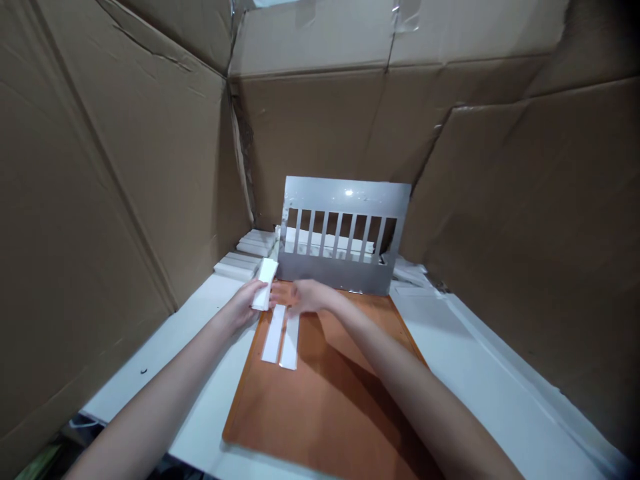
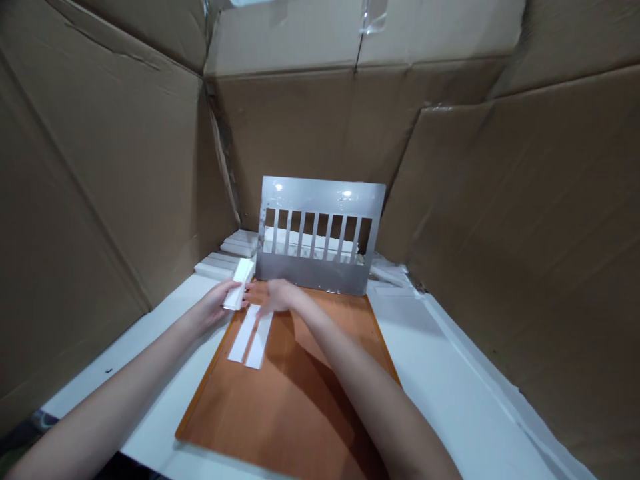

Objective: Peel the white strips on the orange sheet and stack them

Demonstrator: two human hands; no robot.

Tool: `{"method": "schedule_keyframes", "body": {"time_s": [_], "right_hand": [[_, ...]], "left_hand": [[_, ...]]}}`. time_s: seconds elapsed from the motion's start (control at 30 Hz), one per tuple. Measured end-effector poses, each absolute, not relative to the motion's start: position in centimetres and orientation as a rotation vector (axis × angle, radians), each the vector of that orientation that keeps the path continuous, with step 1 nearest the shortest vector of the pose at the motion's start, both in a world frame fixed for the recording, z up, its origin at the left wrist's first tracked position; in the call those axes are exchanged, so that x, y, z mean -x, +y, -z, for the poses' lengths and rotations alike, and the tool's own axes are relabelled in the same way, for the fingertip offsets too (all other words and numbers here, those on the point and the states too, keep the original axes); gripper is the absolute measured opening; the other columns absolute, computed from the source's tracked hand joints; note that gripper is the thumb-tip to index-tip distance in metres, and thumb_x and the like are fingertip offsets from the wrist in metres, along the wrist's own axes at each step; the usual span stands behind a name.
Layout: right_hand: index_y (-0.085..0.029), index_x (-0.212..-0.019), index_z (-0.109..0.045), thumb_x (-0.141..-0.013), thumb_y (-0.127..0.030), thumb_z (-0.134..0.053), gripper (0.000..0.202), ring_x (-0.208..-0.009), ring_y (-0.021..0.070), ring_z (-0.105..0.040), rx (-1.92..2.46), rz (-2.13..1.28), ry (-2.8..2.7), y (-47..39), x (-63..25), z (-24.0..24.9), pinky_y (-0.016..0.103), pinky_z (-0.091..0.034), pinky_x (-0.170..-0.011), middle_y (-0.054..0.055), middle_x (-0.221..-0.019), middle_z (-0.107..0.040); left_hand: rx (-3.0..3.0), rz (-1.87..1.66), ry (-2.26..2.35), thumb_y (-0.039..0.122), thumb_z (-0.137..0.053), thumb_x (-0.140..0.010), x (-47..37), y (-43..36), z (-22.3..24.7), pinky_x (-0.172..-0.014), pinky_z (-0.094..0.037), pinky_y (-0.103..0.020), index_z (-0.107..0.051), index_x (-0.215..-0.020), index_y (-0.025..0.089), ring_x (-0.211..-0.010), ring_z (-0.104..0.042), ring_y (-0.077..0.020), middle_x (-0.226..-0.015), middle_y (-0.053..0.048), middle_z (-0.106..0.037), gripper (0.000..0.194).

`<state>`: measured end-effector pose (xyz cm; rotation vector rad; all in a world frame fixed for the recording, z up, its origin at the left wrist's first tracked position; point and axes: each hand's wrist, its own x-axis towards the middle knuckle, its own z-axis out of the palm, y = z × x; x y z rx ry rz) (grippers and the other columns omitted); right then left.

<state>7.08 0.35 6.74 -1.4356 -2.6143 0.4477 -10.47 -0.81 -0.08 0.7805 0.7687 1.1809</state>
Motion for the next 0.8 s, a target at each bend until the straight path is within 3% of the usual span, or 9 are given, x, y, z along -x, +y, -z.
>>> {"method": "schedule_keyframes", "body": {"time_s": [0.07,0.17,0.27,0.47,0.57,0.63,0.7,0.8], "right_hand": [[-0.022,-0.07,-0.063,-0.034,-0.035,-0.085,0.044,-0.075,0.0208,-0.059,1.306,-0.598,-2.802,0.3,-6.4,-5.9,0.027,-0.044,-0.065,-0.001,-0.069,-0.061],[-0.02,-0.06,-0.06,-0.032,-0.028,-0.085,0.039,-0.072,0.0215,-0.058,1.259,-0.803,-2.859,0.4,-5.8,-4.9,0.029,-0.044,-0.064,-0.002,-0.06,-0.056],[-0.019,-0.055,-0.057,-0.04,-0.024,-0.082,0.029,-0.057,0.0162,-0.055,1.286,-0.938,-2.726,0.7,-6.3,-5.3,0.026,-0.043,-0.054,-0.003,-0.053,-0.053],[-0.016,-0.096,-0.059,-0.074,-0.028,-0.061,0.024,-0.071,0.0136,-0.059,1.26,-0.834,-2.391,1.2,-7.6,-7.7,0.026,-0.047,-0.063,0.004,-0.086,-0.064],[-0.012,-0.092,-0.06,-0.073,-0.028,-0.063,0.025,-0.087,0.0217,-0.057,1.343,-0.64,-2.245,1.2,-7.3,-7.7,0.035,-0.044,-0.076,0.011,-0.095,-0.06],[-0.012,-0.09,-0.061,-0.066,-0.028,-0.069,0.03,-0.103,0.0289,-0.048,1.373,-0.475,-2.193,1.0,-7.1,-7.3,0.041,-0.039,-0.086,0.014,-0.104,-0.054],[-0.012,-0.096,-0.059,-0.068,-0.028,-0.067,0.033,-0.113,0.0322,-0.04,1.399,-0.304,-2.156,0.8,-6.9,-6.8,0.045,-0.034,-0.092,0.016,-0.112,-0.049],[-0.012,-0.102,-0.055,-0.073,-0.029,-0.061,0.034,-0.104,0.0298,-0.046,1.427,-0.263,-2.198,0.6,-6.3,-5.9,0.043,-0.039,-0.085,0.016,-0.107,-0.051]], "left_hand": [[-0.763,-1.213,0.767,0.01,-0.046,-0.08,11.0,-0.3,0.3,-0.052,-0.052,-0.024,-0.053,-0.095,0.007,-0.057,-0.063,-0.0142,-0.075,-0.009,-0.063,0.018],[-0.753,-1.228,0.764,0.011,-0.043,-0.08,11.3,0.2,0.7,-0.054,-0.052,-0.024,-0.055,-0.094,0.005,-0.06,-0.064,-0.0155,-0.072,-0.01,-0.063,0.019],[-0.756,-1.211,0.763,0.012,-0.043,-0.081,11.3,0.4,0.8,-0.057,-0.053,-0.024,-0.055,-0.096,0.007,-0.06,-0.064,-0.0154,-0.073,-0.01,-0.064,0.02],[-0.792,-0.919,0.73,0.024,-0.049,-0.083,10.9,-0.9,-0.3,-0.058,-0.054,-0.032,-0.056,-0.104,0.007,-0.063,-0.066,-0.0219,-0.081,-0.014,-0.066,0.028],[-0.839,-0.803,0.663,0.03,-0.058,-0.081,10.7,-2.3,-1.1,-0.057,-0.054,-0.035,-0.055,-0.109,0.009,-0.065,-0.066,-0.0224,-0.091,-0.015,-0.066,0.035],[-0.874,-0.775,0.652,0.017,-0.066,-0.074,10.8,-2.8,-1.4,-0.057,-0.053,-0.031,-0.054,-0.111,0.012,-0.065,-0.065,-0.0195,-0.093,-0.014,-0.065,0.04],[-0.886,-0.796,0.674,0.006,-0.068,-0.069,11.0,-2.8,-1.4,-0.055,-0.053,-0.027,-0.054,-0.112,0.013,-0.064,-0.064,-0.0171,-0.092,-0.012,-0.065,0.045],[-0.863,-0.927,0.748,0.006,-0.061,-0.074,11.8,-1.6,-1.0,-0.052,-0.052,-0.023,-0.054,-0.109,0.014,-0.061,-0.063,-0.0139,-0.088,-0.009,-0.066,0.037]]}}
